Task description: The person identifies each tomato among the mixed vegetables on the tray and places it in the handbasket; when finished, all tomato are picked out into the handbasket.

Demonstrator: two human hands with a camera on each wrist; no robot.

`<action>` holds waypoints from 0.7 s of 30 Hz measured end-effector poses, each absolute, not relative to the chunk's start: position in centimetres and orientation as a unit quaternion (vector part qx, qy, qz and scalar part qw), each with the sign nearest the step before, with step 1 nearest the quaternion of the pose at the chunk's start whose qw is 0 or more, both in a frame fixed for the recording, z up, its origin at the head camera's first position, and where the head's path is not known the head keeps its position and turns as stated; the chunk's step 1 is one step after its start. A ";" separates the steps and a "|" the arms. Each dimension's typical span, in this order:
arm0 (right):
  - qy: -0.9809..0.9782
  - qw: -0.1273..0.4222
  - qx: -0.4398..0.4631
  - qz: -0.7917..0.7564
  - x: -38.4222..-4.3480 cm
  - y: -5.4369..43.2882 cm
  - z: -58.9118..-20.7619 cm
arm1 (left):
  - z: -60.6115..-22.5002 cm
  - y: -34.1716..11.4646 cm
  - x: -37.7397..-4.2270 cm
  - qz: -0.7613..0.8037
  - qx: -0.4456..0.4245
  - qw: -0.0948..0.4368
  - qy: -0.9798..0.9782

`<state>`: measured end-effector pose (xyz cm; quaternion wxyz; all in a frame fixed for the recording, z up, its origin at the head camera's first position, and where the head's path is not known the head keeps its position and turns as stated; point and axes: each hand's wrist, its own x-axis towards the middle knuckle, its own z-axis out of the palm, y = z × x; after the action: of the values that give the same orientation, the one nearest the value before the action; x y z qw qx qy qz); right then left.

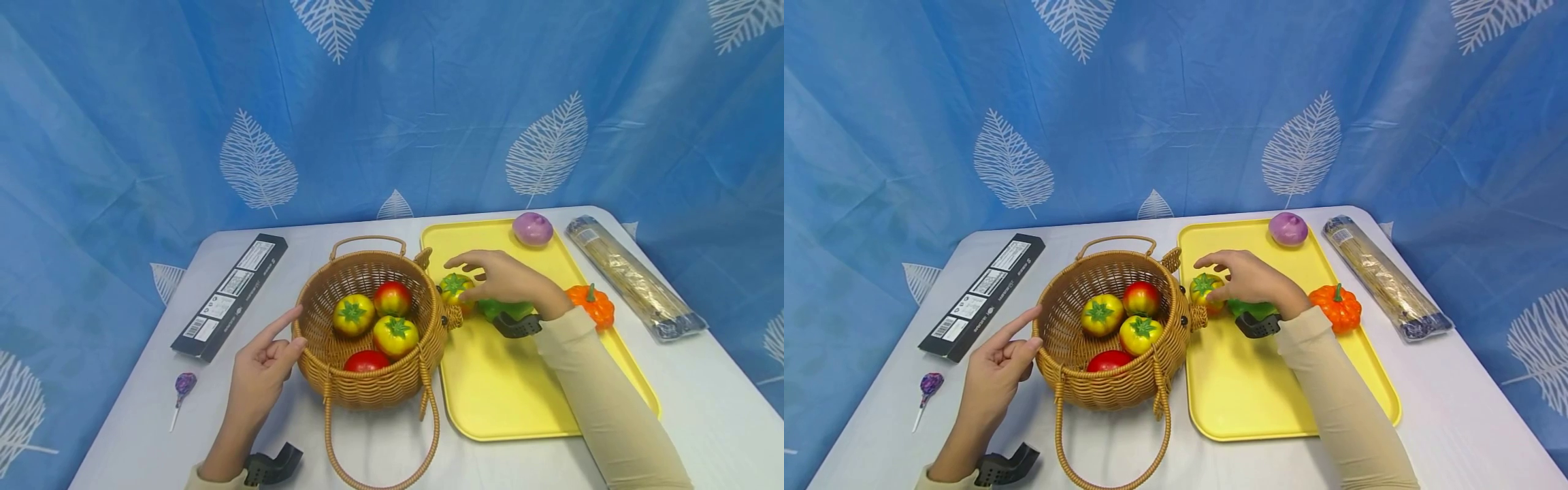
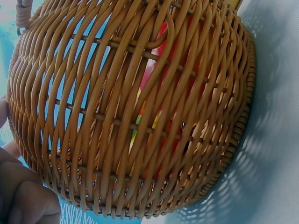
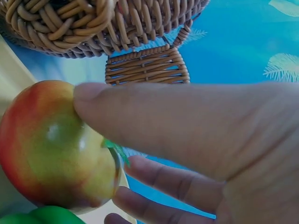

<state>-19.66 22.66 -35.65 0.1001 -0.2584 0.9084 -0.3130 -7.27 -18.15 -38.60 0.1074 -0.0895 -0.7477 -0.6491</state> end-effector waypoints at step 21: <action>0.909 0.126 -0.261 -0.299 -19.7 22.2 -36.3 | -38.5 -18.0 -7.3 -0.634 -0.066 0.104 -0.764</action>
<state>-19.73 22.20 -36.31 0.1264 -0.2607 0.9091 -0.2993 -7.26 -17.99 -38.47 0.1041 -0.0663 -0.7637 -0.6336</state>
